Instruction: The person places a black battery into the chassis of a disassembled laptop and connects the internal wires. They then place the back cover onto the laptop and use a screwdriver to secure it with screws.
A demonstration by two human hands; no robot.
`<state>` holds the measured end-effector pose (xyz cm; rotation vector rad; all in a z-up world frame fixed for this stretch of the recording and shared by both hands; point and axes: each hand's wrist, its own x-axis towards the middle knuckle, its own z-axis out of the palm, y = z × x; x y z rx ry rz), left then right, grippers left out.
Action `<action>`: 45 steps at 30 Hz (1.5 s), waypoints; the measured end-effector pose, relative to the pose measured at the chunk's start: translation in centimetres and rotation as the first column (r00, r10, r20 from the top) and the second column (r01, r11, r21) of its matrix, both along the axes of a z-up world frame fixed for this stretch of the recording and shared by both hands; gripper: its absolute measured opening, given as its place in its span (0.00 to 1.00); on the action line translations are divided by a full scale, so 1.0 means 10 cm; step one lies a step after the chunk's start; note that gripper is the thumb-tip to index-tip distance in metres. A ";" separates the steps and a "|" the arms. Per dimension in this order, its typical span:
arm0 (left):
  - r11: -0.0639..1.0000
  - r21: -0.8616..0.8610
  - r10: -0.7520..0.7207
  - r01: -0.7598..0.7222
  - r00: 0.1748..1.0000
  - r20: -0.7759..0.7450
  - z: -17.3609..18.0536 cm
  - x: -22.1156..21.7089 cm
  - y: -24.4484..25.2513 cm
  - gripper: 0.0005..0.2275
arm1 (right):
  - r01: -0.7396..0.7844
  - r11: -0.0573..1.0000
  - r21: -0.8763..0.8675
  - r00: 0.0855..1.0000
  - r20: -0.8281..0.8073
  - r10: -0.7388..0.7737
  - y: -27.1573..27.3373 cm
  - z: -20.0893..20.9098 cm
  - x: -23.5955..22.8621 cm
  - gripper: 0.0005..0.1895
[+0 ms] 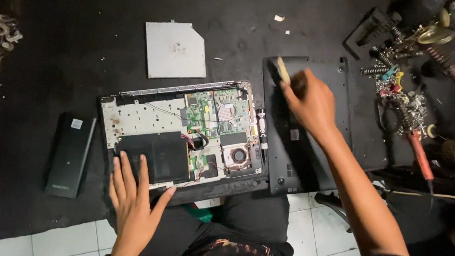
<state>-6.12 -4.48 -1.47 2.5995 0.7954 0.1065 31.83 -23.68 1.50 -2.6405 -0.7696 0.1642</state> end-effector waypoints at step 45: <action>1.000 -0.006 -0.008 0.008 0.998 0.069 -0.02 -0.03 0.01 0.38 | -0.174 0.957 0.233 0.892 -0.374 0.254 0.37 0.50 -0.15 0.17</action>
